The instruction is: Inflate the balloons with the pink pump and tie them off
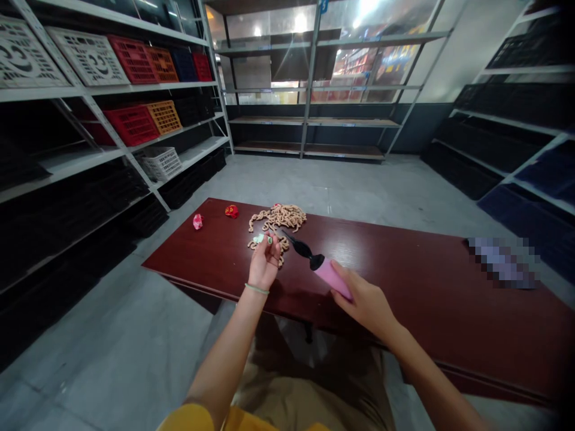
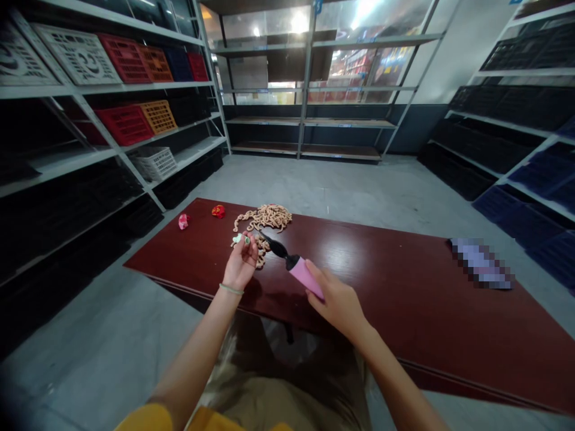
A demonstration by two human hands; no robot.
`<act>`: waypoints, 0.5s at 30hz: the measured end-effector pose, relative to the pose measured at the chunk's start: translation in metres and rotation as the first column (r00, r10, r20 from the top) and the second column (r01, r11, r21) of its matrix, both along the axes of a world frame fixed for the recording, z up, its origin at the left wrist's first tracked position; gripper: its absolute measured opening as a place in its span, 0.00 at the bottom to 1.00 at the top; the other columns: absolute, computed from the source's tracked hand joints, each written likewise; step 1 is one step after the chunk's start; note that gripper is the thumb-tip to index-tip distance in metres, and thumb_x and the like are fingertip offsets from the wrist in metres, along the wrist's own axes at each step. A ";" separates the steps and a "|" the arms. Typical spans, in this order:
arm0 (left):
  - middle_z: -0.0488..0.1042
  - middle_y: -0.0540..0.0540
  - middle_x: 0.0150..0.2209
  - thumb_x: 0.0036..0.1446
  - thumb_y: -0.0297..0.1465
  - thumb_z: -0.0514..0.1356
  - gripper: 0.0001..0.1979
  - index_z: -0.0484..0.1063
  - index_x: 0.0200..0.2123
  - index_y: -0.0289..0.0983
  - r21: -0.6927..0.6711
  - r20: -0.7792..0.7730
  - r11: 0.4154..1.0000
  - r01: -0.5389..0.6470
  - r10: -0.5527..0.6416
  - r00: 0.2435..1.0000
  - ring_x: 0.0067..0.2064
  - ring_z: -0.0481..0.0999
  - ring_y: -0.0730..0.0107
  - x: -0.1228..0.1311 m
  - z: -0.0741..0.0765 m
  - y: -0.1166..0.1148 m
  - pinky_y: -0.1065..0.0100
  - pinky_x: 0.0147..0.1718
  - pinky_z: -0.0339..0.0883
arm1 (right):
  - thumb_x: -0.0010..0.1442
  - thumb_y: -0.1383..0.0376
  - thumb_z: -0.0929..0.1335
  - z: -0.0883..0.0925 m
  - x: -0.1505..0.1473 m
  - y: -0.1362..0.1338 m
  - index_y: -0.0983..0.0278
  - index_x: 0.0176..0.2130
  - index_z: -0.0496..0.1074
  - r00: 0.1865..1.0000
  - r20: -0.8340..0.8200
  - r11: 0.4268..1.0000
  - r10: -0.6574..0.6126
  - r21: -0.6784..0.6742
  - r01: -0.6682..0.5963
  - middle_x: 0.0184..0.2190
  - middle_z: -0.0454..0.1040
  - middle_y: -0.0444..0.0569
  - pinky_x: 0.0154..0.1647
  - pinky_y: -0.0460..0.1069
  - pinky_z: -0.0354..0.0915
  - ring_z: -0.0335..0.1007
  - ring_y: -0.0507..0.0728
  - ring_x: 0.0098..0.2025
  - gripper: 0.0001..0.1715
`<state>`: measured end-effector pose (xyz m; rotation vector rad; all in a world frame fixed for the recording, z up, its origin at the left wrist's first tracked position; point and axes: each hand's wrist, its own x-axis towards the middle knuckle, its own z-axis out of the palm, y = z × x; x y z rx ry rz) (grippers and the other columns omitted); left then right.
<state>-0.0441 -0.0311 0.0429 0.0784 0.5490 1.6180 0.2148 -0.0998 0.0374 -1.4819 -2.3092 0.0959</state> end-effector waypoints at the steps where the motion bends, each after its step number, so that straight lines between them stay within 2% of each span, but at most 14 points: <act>1: 0.79 0.46 0.38 0.63 0.25 0.58 0.06 0.75 0.41 0.35 -0.024 -0.005 1.000 -0.010 0.010 1.000 0.36 0.80 0.75 0.003 0.001 0.001 0.77 0.33 0.74 | 0.63 0.60 0.63 0.000 0.002 -0.007 0.55 0.68 0.52 1.000 0.024 1.000 0.015 0.004 -0.015 0.52 0.73 0.51 0.39 0.51 0.69 0.74 0.60 0.44 0.36; 3: 0.79 0.48 0.36 0.62 0.26 0.60 0.05 0.75 0.40 0.36 -0.042 -0.036 0.999 -0.025 0.024 0.999 0.34 0.80 0.75 0.009 0.003 0.001 0.76 0.31 0.74 | 0.64 0.60 0.63 -0.001 0.003 -0.018 0.54 0.68 0.53 0.997 0.064 0.999 0.037 0.003 -0.038 0.50 0.74 0.50 0.38 0.51 0.69 0.74 0.59 0.44 0.35; 6: 0.78 0.48 0.34 0.60 0.27 0.62 0.04 0.75 0.39 0.36 0.017 -0.100 1.000 -0.022 0.024 0.995 0.36 0.80 0.74 0.017 0.004 -0.001 0.75 0.35 0.74 | 0.64 0.60 0.62 -0.003 0.000 -0.026 0.55 0.68 0.53 0.995 0.087 0.999 0.039 0.001 -0.040 0.49 0.74 0.51 0.38 0.50 0.69 0.74 0.59 0.44 0.35; 10: 0.78 0.47 0.36 0.58 0.29 0.64 0.06 0.75 0.40 0.35 0.065 -0.182 0.997 -0.028 0.040 0.983 0.38 0.80 0.72 0.021 0.001 -0.006 0.72 0.39 0.74 | 0.64 0.60 0.63 -0.008 -0.005 -0.028 0.55 0.68 0.54 0.994 0.105 1.000 0.014 0.010 -0.015 0.47 0.74 0.50 0.35 0.49 0.68 0.74 0.59 0.42 0.34; 15: 0.77 0.46 0.38 0.56 0.30 0.66 0.09 0.74 0.41 0.36 0.078 -0.256 0.997 -0.030 0.049 0.965 0.38 0.80 0.71 0.019 -0.004 -0.009 0.72 0.38 0.73 | 0.65 0.60 0.63 -0.011 -0.004 -0.029 0.54 0.68 0.54 0.991 0.132 1.000 0.018 0.023 -0.021 0.45 0.74 0.49 0.34 0.48 0.66 0.74 0.58 0.41 0.34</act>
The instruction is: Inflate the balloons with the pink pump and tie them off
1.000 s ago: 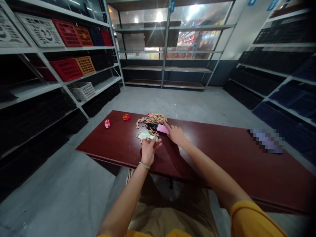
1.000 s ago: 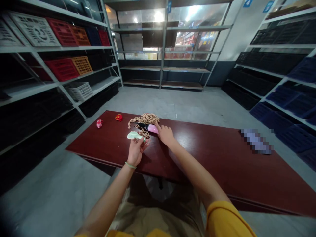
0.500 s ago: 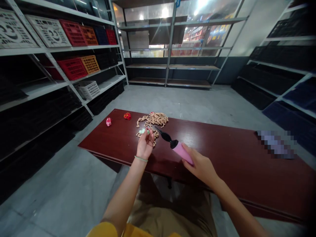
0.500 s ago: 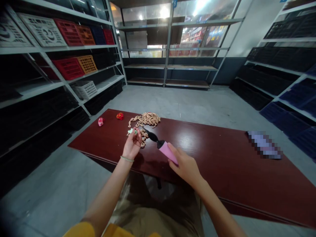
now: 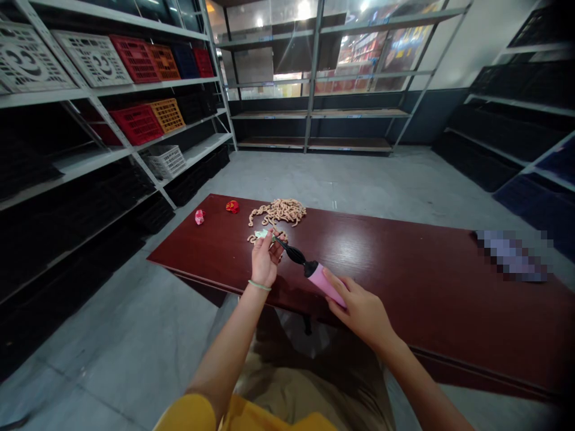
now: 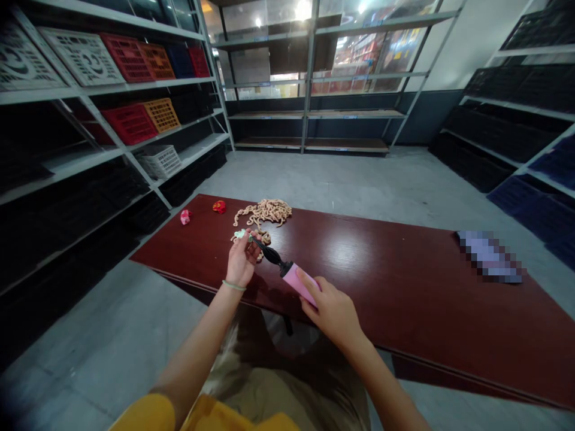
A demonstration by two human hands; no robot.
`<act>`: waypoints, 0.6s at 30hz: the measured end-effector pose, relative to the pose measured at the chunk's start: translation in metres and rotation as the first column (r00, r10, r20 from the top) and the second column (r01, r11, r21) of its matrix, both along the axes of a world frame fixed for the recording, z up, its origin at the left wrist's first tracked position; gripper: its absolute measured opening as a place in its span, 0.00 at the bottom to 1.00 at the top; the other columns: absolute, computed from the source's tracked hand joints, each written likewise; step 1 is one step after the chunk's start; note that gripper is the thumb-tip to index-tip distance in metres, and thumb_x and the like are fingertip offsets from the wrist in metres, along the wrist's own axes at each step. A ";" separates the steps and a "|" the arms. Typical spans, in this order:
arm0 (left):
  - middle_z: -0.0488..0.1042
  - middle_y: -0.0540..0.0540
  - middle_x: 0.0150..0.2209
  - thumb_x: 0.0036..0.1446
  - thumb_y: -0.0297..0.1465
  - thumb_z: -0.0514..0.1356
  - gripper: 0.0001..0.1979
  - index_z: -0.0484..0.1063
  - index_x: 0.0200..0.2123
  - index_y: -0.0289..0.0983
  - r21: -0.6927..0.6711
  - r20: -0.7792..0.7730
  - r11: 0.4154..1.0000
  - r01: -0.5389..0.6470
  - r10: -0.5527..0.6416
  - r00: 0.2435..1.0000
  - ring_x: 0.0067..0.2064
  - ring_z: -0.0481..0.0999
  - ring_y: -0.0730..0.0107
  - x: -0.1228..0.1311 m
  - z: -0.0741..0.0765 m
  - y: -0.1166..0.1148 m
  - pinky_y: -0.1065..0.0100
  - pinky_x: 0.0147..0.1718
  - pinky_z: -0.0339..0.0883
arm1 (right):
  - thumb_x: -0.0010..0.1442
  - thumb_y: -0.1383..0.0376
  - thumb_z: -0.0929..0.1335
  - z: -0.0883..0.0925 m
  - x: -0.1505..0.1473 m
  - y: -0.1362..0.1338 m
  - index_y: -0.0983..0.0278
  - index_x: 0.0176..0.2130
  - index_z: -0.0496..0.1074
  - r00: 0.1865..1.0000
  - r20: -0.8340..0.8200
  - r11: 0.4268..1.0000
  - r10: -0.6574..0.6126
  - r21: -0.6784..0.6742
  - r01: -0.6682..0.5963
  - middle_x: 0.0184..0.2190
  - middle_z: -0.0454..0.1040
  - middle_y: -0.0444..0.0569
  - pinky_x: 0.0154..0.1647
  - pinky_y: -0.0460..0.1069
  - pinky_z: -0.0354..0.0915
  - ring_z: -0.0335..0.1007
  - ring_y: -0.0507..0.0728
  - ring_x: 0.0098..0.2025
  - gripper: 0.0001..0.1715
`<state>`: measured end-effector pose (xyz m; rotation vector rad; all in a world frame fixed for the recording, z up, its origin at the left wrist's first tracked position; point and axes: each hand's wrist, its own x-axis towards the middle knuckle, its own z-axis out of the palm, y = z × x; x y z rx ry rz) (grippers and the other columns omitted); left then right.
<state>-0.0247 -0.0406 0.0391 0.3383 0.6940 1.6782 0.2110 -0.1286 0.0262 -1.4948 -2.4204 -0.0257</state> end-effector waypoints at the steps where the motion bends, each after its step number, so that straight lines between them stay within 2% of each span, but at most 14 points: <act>1: 0.77 0.47 0.37 0.55 0.31 0.66 0.10 0.74 0.41 0.36 0.000 -0.010 1.000 0.000 0.000 1.000 0.38 0.80 0.72 0.000 0.000 0.000 0.72 0.37 0.73 | 0.65 0.60 0.63 0.000 0.000 0.000 0.54 0.68 0.54 1.000 0.008 1.000 0.001 0.003 -0.001 0.44 0.74 0.49 0.33 0.48 0.66 0.74 0.58 0.41 0.34; 9: 0.77 0.47 0.36 0.52 0.34 0.68 0.14 0.75 0.42 0.36 -0.014 -0.081 1.000 -0.001 0.000 0.997 0.36 0.79 0.71 0.007 -0.003 0.001 0.74 0.32 0.70 | 0.65 0.60 0.63 -0.003 0.000 0.000 0.53 0.68 0.53 1.000 0.031 1.000 -0.007 0.007 0.007 0.44 0.74 0.49 0.32 0.48 0.64 0.73 0.58 0.40 0.34; 18: 0.76 0.49 0.33 0.52 0.36 0.68 0.14 0.75 0.40 0.36 0.027 -0.133 1.000 -0.004 0.007 0.991 0.36 0.77 0.72 0.011 -0.013 0.002 0.71 0.39 0.68 | 0.65 0.59 0.63 -0.002 -0.013 0.005 0.52 0.69 0.50 1.000 0.010 1.000 -0.016 -0.019 0.017 0.43 0.74 0.48 0.31 0.48 0.63 0.73 0.58 0.40 0.37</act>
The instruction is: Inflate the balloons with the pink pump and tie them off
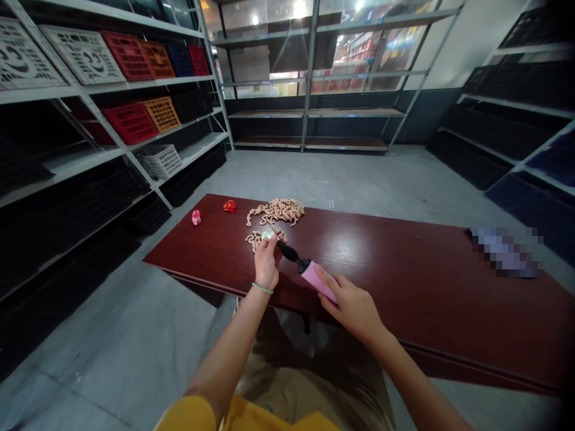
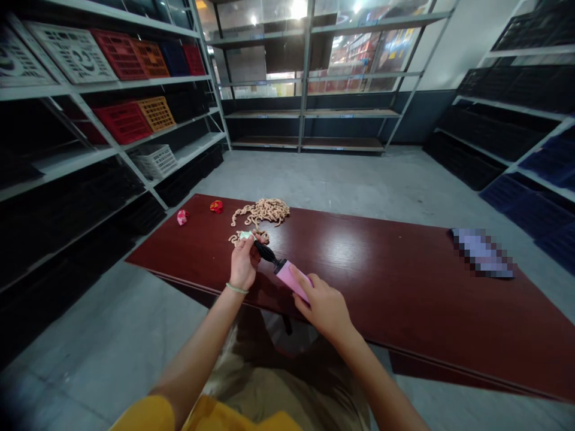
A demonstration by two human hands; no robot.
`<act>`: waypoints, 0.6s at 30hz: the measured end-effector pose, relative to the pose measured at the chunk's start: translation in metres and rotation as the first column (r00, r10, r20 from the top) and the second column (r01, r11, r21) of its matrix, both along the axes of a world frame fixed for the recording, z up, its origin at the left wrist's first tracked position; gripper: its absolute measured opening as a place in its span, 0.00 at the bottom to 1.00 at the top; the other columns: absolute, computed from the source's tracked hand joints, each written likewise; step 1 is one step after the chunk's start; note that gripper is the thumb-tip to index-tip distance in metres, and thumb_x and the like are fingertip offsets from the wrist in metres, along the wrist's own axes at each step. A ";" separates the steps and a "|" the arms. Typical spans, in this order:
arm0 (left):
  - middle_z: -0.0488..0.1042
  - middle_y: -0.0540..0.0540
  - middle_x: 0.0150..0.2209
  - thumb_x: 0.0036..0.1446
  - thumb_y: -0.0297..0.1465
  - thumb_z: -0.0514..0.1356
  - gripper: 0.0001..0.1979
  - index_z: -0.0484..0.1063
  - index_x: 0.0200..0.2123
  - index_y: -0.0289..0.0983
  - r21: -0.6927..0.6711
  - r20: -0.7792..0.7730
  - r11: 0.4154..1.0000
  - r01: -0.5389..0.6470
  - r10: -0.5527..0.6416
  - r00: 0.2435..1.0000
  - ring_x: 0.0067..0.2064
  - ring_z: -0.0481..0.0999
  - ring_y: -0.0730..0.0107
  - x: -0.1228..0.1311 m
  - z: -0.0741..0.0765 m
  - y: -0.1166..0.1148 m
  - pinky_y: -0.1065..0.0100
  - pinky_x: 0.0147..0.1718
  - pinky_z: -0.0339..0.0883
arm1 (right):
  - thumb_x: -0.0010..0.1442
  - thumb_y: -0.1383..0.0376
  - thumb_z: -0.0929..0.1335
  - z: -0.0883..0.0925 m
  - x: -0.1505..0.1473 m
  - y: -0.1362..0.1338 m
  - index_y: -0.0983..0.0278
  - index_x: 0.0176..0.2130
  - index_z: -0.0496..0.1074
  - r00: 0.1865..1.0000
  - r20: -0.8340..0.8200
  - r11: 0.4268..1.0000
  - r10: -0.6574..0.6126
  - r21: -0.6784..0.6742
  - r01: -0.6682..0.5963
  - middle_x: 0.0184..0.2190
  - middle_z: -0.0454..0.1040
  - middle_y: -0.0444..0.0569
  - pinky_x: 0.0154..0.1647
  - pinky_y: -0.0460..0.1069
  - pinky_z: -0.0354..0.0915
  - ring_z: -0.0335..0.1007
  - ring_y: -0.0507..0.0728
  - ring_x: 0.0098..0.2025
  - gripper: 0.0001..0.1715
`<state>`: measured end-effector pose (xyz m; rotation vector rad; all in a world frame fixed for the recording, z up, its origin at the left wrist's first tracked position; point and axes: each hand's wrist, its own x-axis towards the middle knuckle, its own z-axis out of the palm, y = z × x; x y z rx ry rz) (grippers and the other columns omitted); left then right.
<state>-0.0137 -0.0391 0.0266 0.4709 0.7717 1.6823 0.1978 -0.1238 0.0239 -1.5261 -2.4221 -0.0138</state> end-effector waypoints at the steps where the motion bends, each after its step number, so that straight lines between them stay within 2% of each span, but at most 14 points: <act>1: 0.76 0.48 0.33 0.53 0.36 0.67 0.14 0.75 0.41 0.35 0.007 -0.001 1.000 -0.001 0.001 1.000 0.36 0.77 0.72 0.000 0.000 0.000 0.70 0.39 0.68 | 0.65 0.59 0.63 0.000 -0.002 0.001 0.53 0.69 0.49 1.000 -0.007 1.000 0.003 -0.006 -0.003 0.43 0.74 0.48 0.31 0.48 0.63 0.73 0.58 0.40 0.37; 4: 0.75 0.48 0.33 0.54 0.35 0.66 0.14 0.74 0.41 0.35 0.037 0.035 0.999 -0.010 0.008 0.999 0.36 0.76 0.73 0.001 0.002 -0.001 0.69 0.41 0.68 | 0.65 0.59 0.62 0.002 -0.011 0.003 0.53 0.70 0.47 1.000 -0.021 0.999 0.010 -0.030 -0.011 0.43 0.74 0.49 0.32 0.48 0.63 0.73 0.58 0.40 0.37; 7: 0.74 0.48 0.32 0.56 0.37 0.64 0.11 0.71 0.37 0.36 0.026 0.106 0.999 -0.023 0.020 0.994 0.35 0.76 0.71 0.004 0.007 -0.002 0.66 0.41 0.70 | 0.66 0.59 0.61 0.003 -0.022 0.006 0.53 0.70 0.45 0.999 -0.029 0.998 0.027 -0.064 -0.029 0.43 0.73 0.49 0.32 0.48 0.64 0.73 0.59 0.41 0.37; 9: 0.72 0.49 0.30 0.58 0.41 0.60 0.12 0.67 0.35 0.38 -0.020 0.145 0.999 -0.026 0.028 0.989 0.33 0.76 0.70 0.007 0.011 -0.003 0.64 0.38 0.72 | 0.66 0.58 0.61 0.005 -0.030 0.008 0.55 0.70 0.44 0.999 -0.037 0.996 0.036 -0.085 -0.039 0.43 0.73 0.50 0.33 0.48 0.64 0.73 0.59 0.42 0.38; 11: 0.68 0.52 0.27 0.59 0.43 0.58 0.13 0.64 0.35 0.39 -0.056 0.152 0.998 -0.039 0.047 0.987 0.27 0.73 0.72 0.010 0.015 -0.003 0.68 0.31 0.71 | 0.66 0.56 0.61 0.006 -0.038 0.009 0.57 0.70 0.42 0.998 -0.051 0.993 0.034 -0.112 -0.040 0.45 0.73 0.53 0.34 0.49 0.66 0.74 0.60 0.43 0.40; 14: 0.61 0.55 0.23 0.60 0.43 0.58 0.13 0.62 0.34 0.40 -0.055 0.119 0.994 -0.093 0.099 0.988 0.20 0.62 0.79 0.012 0.017 0.001 0.76 0.18 0.59 | 0.64 0.58 0.63 0.006 -0.046 0.009 0.63 0.69 0.45 0.996 -0.089 0.985 0.015 -0.168 -0.030 0.50 0.72 0.56 0.38 0.52 0.68 0.73 0.62 0.46 0.40; 16: 0.59 0.56 0.23 0.60 0.41 0.57 0.12 0.62 0.33 0.39 -0.047 0.102 0.993 -0.113 0.117 0.988 0.18 0.59 0.80 0.011 0.019 0.007 0.78 0.14 0.51 | 0.63 0.61 0.64 0.005 -0.046 0.007 0.64 0.67 0.49 0.993 -0.118 0.981 -0.001 -0.194 -0.022 0.51 0.71 0.58 0.41 0.53 0.69 0.73 0.63 0.49 0.37; 18: 0.58 0.56 0.22 0.61 0.39 0.56 0.11 0.61 0.32 0.39 -0.044 0.104 0.991 -0.130 0.134 0.985 0.17 0.57 0.80 0.005 0.021 0.016 0.78 0.13 0.47 | 0.63 0.62 0.64 0.004 -0.041 0.005 0.63 0.66 0.51 0.990 -0.138 0.980 -0.004 -0.198 -0.024 0.52 0.71 0.57 0.42 0.53 0.69 0.73 0.62 0.50 0.35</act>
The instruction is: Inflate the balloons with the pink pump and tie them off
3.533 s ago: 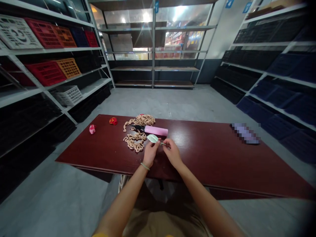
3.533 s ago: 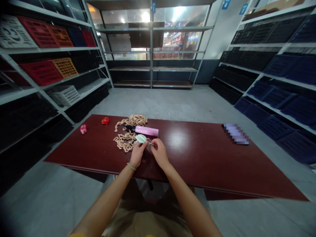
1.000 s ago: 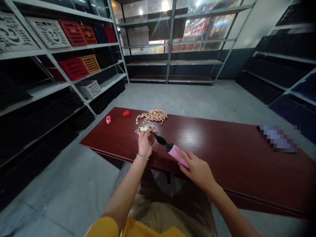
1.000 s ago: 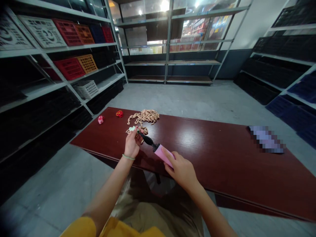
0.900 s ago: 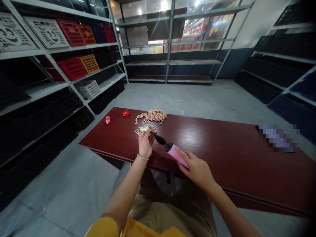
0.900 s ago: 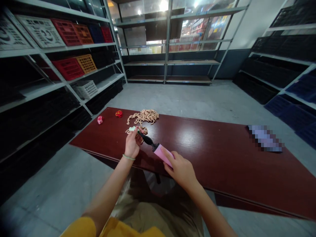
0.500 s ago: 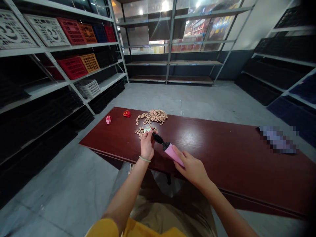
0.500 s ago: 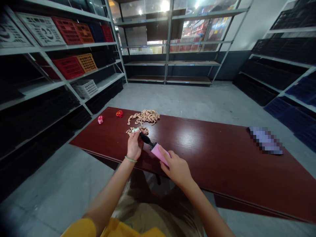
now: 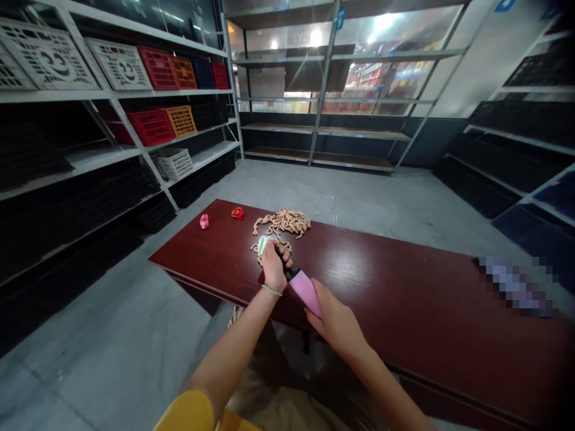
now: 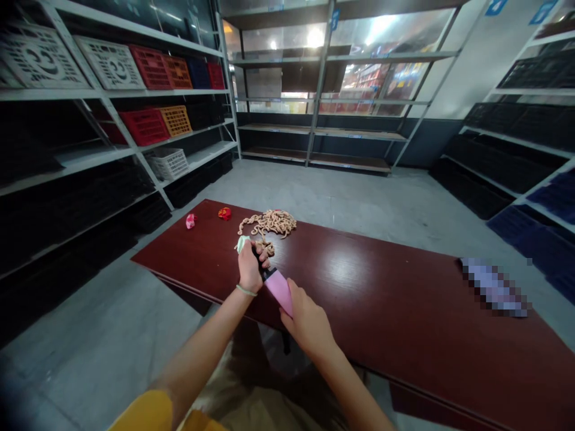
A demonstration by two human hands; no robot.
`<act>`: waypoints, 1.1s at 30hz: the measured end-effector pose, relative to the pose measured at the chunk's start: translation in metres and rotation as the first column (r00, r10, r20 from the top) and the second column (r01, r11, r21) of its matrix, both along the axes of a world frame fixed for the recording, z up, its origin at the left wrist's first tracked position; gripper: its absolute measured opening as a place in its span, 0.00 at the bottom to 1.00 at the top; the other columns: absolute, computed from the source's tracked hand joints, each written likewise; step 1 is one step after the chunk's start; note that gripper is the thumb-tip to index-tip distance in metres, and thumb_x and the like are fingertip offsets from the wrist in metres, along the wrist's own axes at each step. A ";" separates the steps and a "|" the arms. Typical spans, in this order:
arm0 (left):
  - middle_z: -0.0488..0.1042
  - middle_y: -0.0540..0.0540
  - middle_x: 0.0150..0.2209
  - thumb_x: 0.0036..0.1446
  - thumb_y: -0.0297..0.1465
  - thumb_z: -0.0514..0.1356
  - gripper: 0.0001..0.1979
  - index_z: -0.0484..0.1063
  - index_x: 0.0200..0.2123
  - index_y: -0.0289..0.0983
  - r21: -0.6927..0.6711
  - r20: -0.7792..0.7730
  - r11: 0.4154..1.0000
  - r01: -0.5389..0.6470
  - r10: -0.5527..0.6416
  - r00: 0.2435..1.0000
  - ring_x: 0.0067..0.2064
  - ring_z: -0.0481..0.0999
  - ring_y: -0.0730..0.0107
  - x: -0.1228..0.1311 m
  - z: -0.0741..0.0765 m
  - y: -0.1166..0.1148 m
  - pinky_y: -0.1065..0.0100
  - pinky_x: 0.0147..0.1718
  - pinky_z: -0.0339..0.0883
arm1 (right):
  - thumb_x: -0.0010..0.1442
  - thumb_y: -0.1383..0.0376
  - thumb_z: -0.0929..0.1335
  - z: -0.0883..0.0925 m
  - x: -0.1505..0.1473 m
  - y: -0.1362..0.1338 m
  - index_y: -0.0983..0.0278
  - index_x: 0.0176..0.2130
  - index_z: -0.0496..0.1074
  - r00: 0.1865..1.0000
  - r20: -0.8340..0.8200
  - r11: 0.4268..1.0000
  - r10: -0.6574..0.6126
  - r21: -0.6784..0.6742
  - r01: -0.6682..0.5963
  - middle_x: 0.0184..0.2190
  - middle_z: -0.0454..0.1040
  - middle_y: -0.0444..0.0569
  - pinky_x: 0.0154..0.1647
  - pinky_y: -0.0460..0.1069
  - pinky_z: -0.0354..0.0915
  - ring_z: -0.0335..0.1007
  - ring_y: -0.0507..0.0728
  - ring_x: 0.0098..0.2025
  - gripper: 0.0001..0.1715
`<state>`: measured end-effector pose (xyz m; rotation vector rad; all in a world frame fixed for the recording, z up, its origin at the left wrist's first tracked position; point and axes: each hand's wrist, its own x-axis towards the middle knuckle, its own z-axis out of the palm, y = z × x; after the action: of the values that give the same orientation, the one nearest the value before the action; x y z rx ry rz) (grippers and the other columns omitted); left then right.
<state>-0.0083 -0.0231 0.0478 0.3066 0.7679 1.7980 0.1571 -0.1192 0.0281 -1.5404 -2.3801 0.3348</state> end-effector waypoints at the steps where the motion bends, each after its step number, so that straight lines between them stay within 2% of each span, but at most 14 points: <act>1: 0.58 0.56 0.22 0.62 0.38 0.56 0.10 0.60 0.32 0.39 0.005 0.006 1.000 -0.016 0.016 1.000 0.16 0.57 0.80 -0.004 0.002 0.005 0.78 0.12 0.46 | 0.63 0.62 0.64 0.000 0.005 -0.002 0.62 0.66 0.51 1.000 -0.001 1.000 0.005 0.004 -0.005 0.51 0.72 0.56 0.42 0.52 0.69 0.73 0.62 0.49 0.35; 4: 0.57 0.56 0.22 0.62 0.36 0.55 0.09 0.59 0.31 0.39 0.030 0.023 0.996 -0.081 0.080 0.997 0.16 0.56 0.80 -0.022 0.012 0.019 0.77 0.12 0.46 | 0.63 0.61 0.64 0.000 0.023 -0.008 0.59 0.66 0.51 1.000 0.021 0.999 0.010 0.036 -0.011 0.47 0.74 0.53 0.41 0.52 0.69 0.75 0.62 0.46 0.35; 7: 0.57 0.56 0.22 0.63 0.36 0.54 0.09 0.59 0.31 0.39 0.052 0.022 0.993 -0.105 0.104 0.994 0.17 0.56 0.80 -0.038 0.024 0.027 0.77 0.12 0.47 | 0.64 0.59 0.64 0.004 0.040 -0.016 0.55 0.67 0.51 0.998 0.056 0.997 -0.024 0.079 0.019 0.42 0.76 0.50 0.36 0.51 0.69 0.76 0.61 0.42 0.35; 10: 0.57 0.55 0.22 0.64 0.36 0.55 0.10 0.59 0.31 0.39 0.082 0.033 0.992 -0.096 0.094 0.995 0.17 0.56 0.80 -0.044 0.032 0.027 0.77 0.13 0.48 | 0.65 0.56 0.63 0.008 0.047 -0.023 0.52 0.68 0.49 0.995 0.082 0.993 -0.056 0.104 0.047 0.40 0.76 0.48 0.31 0.50 0.69 0.77 0.61 0.39 0.36; 12: 0.57 0.55 0.23 0.64 0.36 0.54 0.10 0.60 0.32 0.39 0.103 0.049 0.989 -0.103 0.098 0.994 0.18 0.56 0.80 -0.042 0.034 0.024 0.77 0.13 0.48 | 0.66 0.55 0.62 0.008 0.044 -0.026 0.53 0.69 0.48 0.996 0.067 0.993 -0.061 0.100 0.054 0.41 0.76 0.49 0.31 0.51 0.69 0.77 0.62 0.39 0.36; 15: 0.57 0.54 0.24 0.64 0.37 0.55 0.10 0.60 0.32 0.39 0.124 0.074 0.988 -0.087 0.078 0.994 0.18 0.57 0.80 -0.032 0.033 0.016 0.77 0.14 0.49 | 0.66 0.54 0.62 0.008 0.032 -0.026 0.56 0.68 0.50 0.998 0.002 0.996 -0.060 0.059 0.060 0.47 0.76 0.53 0.35 0.53 0.70 0.78 0.63 0.41 0.35; 18: 0.58 0.54 0.24 0.63 0.39 0.57 0.12 0.61 0.32 0.39 0.155 0.081 0.988 -0.009 -0.004 0.997 0.20 0.59 0.79 -0.018 0.028 0.006 0.76 0.15 0.52 | 0.66 0.54 0.62 0.014 0.016 -0.018 0.56 0.66 0.53 0.995 -0.078 0.998 -0.066 -0.006 0.066 0.53 0.74 0.53 0.37 0.53 0.70 0.78 0.64 0.44 0.33; 23: 0.61 0.53 0.25 0.62 0.41 0.57 0.13 0.61 0.33 0.39 0.185 0.015 0.979 0.089 -0.093 0.996 0.22 0.62 0.77 -0.002 0.016 -0.008 0.75 0.19 0.58 | 0.65 0.53 0.62 0.029 -0.008 -0.003 0.56 0.62 0.58 0.977 -0.196 0.987 -0.089 -0.145 0.061 0.49 0.77 0.51 0.37 0.52 0.68 0.78 0.66 0.45 0.28; 25: 0.61 0.53 0.25 0.62 0.41 0.57 0.12 0.61 0.33 0.39 0.189 -0.001 0.977 0.099 -0.101 0.995 0.22 0.63 0.77 -0.002 0.013 -0.010 0.75 0.19 0.60 | 0.65 0.53 0.63 0.031 -0.012 -0.002 0.56 0.61 0.59 0.967 -0.236 0.981 -0.100 -0.184 0.056 0.49 0.77 0.50 0.38 0.53 0.68 0.77 0.67 0.46 0.27; 28: 0.59 0.54 0.24 0.62 0.41 0.57 0.12 0.61 0.32 0.39 0.147 -0.014 0.984 0.104 -0.103 0.995 0.20 0.60 0.78 -0.005 0.012 -0.009 0.76 0.16 0.55 | 0.65 0.54 0.63 0.029 -0.012 -0.006 0.55 0.61 0.59 0.953 -0.290 0.978 -0.086 -0.208 0.025 0.51 0.76 0.50 0.41 0.53 0.69 0.77 0.66 0.48 0.28; 33: 0.58 0.55 0.22 0.63 0.37 0.55 0.10 0.60 0.31 0.39 0.061 0.061 0.998 -0.006 0.003 0.998 0.17 0.57 0.80 -0.026 0.020 0.008 0.77 0.13 0.49 | 0.64 0.54 0.64 0.025 0.009 -0.019 0.54 0.64 0.58 0.970 -0.232 0.986 -0.069 -0.163 0.031 0.57 0.73 0.51 0.46 0.55 0.70 0.74 0.66 0.53 0.30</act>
<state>-0.0348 -0.0148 0.0673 0.2889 0.6717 1.8293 0.1656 -0.1378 0.0530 -1.5281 -2.1698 0.6717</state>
